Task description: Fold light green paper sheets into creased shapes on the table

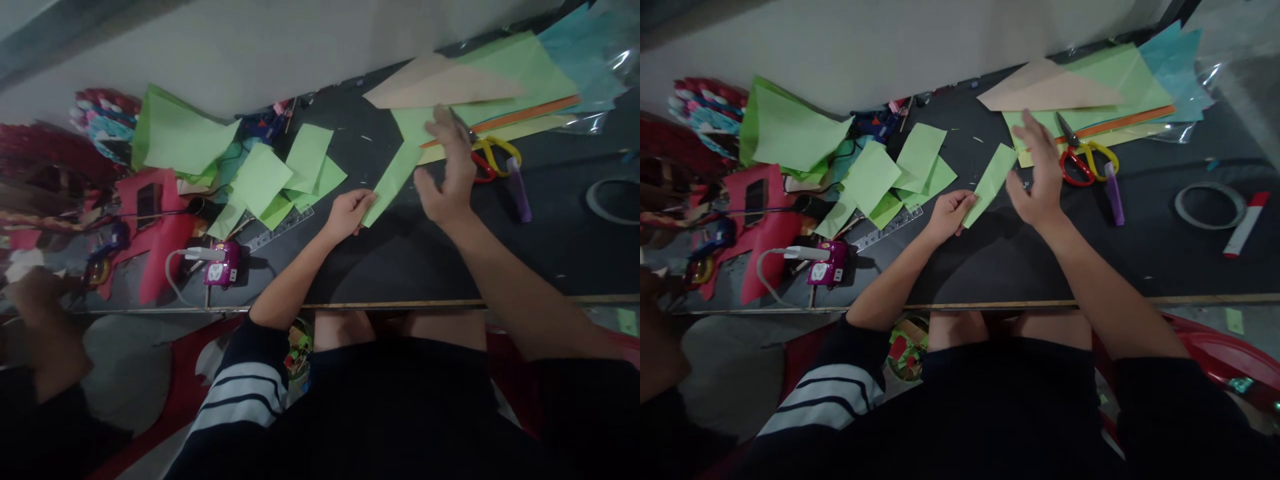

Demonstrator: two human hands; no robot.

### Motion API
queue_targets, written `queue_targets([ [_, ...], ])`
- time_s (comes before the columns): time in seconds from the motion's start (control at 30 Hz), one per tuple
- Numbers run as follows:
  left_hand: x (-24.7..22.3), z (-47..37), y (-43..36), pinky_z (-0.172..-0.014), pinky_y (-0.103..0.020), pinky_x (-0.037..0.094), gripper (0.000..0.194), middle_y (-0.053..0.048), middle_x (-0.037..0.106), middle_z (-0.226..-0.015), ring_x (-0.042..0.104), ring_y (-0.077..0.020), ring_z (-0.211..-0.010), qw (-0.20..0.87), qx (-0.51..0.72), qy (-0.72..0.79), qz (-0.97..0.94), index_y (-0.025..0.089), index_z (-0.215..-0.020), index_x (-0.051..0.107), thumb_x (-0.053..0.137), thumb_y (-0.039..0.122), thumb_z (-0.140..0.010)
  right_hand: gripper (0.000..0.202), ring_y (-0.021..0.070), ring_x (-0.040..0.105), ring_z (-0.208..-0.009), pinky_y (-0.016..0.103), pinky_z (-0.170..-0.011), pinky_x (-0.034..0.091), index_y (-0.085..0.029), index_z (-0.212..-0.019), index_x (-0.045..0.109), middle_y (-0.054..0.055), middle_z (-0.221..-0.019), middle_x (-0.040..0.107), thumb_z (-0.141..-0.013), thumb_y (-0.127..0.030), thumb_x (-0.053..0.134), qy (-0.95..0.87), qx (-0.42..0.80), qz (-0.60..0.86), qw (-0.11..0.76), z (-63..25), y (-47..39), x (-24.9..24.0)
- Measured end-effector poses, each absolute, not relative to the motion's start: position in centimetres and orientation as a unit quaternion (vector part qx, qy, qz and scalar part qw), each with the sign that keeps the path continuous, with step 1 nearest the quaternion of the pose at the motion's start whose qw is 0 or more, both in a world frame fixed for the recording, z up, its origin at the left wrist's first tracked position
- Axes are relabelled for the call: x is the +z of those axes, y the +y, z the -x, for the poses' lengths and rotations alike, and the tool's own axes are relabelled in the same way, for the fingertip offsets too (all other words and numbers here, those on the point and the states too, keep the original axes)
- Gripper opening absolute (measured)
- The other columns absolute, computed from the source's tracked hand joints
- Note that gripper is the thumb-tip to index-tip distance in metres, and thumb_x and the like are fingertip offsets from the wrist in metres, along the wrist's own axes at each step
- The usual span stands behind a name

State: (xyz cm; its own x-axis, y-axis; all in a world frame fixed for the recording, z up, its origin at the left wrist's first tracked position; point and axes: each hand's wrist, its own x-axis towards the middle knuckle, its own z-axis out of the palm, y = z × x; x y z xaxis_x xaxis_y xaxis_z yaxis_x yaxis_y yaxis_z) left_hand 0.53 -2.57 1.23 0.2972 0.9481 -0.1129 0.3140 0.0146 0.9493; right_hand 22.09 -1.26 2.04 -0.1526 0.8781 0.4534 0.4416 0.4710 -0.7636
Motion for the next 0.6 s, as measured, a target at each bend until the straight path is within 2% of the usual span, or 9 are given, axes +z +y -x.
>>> queue_targets([
  [0.07, 1.4, -0.3, -2.3, -0.037, -0.022, 0.03, 0.029, 0.008, 0.047, -0.049, 0.04, -0.0062, -0.034, 0.547, 0.33, 0.487, -0.595, 0.021, -0.087, 0.065, 0.059, 0.039, -0.109, 0.037, 0.0329, 0.053, -0.156, 0.055, -0.136, 0.032, -0.035, -0.128, 0.079, 0.004, -0.153, 0.071, -0.092, -0.028, 0.075, -0.804, 0.2, 0.393, 0.398, -21.7, -1.9, 2.5],
  [0.1, 1.6, -0.2, -2.2, -0.036, -0.021, 0.029, 0.032, 0.009, 0.046, -0.049, 0.038, -0.0054, -0.034, 0.571, 0.331, 0.476, -0.581, 0.021, -0.086, 0.064, 0.06, 0.043, -0.109, 0.036, 0.0315, 0.06, -0.15, 0.054, -0.136, 0.033, -0.037, -0.125, 0.08, 0.001, -0.148, 0.074, -0.091, -0.025, 0.074, -0.829, 0.195, 0.368, 0.374, -21.4, -2.0, 2.5],
  [0.17, 1.9, 0.2, -2.0, -0.036, -0.021, 0.026, 0.034, 0.01, 0.043, -0.048, 0.034, -0.0041, -0.034, 0.612, 0.319, 0.459, -0.559, 0.021, -0.086, 0.064, 0.065, 0.047, -0.107, 0.034, 0.0284, 0.071, -0.137, 0.053, -0.133, 0.041, -0.038, -0.12, 0.083, -0.002, -0.14, 0.079, -0.093, -0.022, 0.07, -0.853, 0.205, 0.346, 0.334, -20.8, -2.1, 2.2],
  [0.27, 2.3, 1.0, -1.7, -0.037, -0.021, 0.024, 0.036, 0.01, 0.042, -0.048, 0.034, -0.0036, -0.034, 0.633, 0.299, 0.448, -0.556, 0.021, -0.084, 0.065, 0.07, 0.05, -0.104, 0.031, 0.0262, 0.078, -0.123, 0.047, -0.121, 0.054, -0.038, -0.113, 0.086, -0.003, -0.127, 0.084, -0.098, -0.021, 0.065, -0.838, 0.202, 0.382, 0.334, -20.5, -1.9, 1.7],
  [0.37, 2.3, 2.0, -1.2, -0.04, -0.021, 0.028, 0.045, 0.009, 0.042, -0.047, 0.036, -0.0039, -0.037, 0.627, 0.254, 0.446, -0.585, 0.02, -0.081, 0.069, 0.073, 0.06, -0.101, 0.031, 0.0258, 0.081, -0.115, 0.045, -0.112, 0.059, -0.034, -0.113, 0.087, 0.0, -0.117, 0.087, -0.102, -0.021, 0.061, -0.844, 0.146, 0.405, 0.319, -21.0, -1.7, 1.5],
  [0.43, 2.0, 2.8, -0.7, -0.044, -0.022, 0.036, 0.053, 0.006, 0.048, -0.049, 0.046, -0.0062, -0.039, 0.604, 0.233, 0.457, -0.61, 0.019, -0.085, 0.073, 0.067, 0.069, -0.101, 0.033, 0.0271, 0.081, -0.113, 0.047, -0.11, 0.059, -0.031, -0.115, 0.087, 0.003, -0.116, 0.087, -0.103, -0.02, 0.058, -0.857, 0.092, 0.418, 0.288, -21.6, -1.5, 1.7],
  [0.5, 1.5, 3.7, -0.1, -0.052, -0.024, 0.049, 0.066, -0.003, 0.067, -0.062, 0.066, -0.0124, -0.054, 0.525, 0.276, 0.471, -0.653, 0.018, -0.103, 0.079, 0.052, 0.079, -0.103, 0.033, 0.0286, 0.081, -0.112, 0.048, -0.105, 0.06, -0.029, -0.117, 0.087, 0.004, -0.113, 0.087, -0.102, -0.02, 0.059, -0.862, 0.044, 0.443, 0.243, -22.0, -1.1, 2.1],
  [0.57, 1.1, 4.3, 0.3, -0.072, -0.029, 0.062, 0.077, -0.013, 0.084, -0.101, 0.082, -0.0215, -0.092, 0.392, 0.348, 0.449, -0.723, 0.021, -0.13, 0.076, 0.042, 0.084, -0.102, 0.03, 0.0297, 0.081, -0.108, 0.046, -0.096, 0.061, -0.032, -0.113, 0.088, 0.004, -0.104, 0.087, -0.101, -0.022, 0.062, -0.862, 0.01, 0.471, 0.188, -22.2, -0.8, 2.6],
  [0.6, 0.9, 4.4, 0.3, -0.085, -0.033, 0.064, 0.08, -0.015, 0.083, -0.123, 0.081, -0.0257, -0.112, 0.322, 0.372, 0.422, -0.761, 0.023, -0.14, 0.072, 0.043, 0.086, -0.101, 0.029, 0.03, 0.081, -0.104, 0.044, -0.091, 0.061, -0.033, -0.11, 0.089, 0.003, -0.098, 0.087, -0.1, -0.023, 0.064, -0.863, 0.0, 0.48, 0.158, -22.1, -0.7, 3.0],
])
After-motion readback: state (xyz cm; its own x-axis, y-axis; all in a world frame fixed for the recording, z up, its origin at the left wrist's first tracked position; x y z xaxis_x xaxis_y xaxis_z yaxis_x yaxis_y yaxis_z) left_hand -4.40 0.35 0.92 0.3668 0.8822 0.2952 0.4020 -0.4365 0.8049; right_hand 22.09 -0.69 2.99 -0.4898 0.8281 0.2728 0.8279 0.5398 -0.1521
